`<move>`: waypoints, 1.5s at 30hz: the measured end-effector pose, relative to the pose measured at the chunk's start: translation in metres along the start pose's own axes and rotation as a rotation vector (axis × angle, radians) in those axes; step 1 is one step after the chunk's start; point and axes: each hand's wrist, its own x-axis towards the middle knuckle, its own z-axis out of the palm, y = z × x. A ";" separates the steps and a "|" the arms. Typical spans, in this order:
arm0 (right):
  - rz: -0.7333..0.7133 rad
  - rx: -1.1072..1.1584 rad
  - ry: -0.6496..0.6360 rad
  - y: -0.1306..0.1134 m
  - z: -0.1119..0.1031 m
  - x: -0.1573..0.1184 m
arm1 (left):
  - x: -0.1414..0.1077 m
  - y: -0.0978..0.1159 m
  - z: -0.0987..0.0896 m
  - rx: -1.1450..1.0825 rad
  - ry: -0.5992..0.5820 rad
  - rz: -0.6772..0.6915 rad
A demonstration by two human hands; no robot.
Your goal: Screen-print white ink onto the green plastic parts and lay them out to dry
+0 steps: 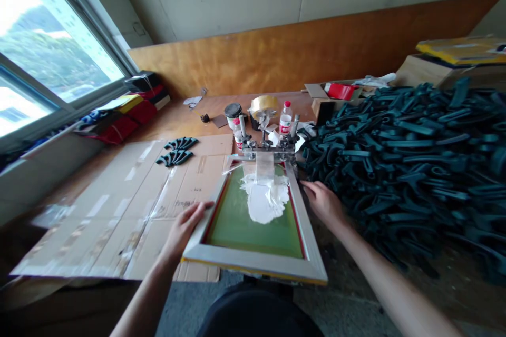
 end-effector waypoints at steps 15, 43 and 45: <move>-0.591 -0.105 -0.410 -0.086 0.009 -0.004 | 0.024 -0.108 -0.003 0.371 -0.010 -0.101; 0.068 0.045 0.096 -0.025 -0.038 0.085 | 0.021 0.043 0.008 -0.203 -0.004 0.065; 0.130 0.051 0.027 -0.005 -0.022 0.060 | 0.037 0.074 0.019 -0.270 0.014 0.214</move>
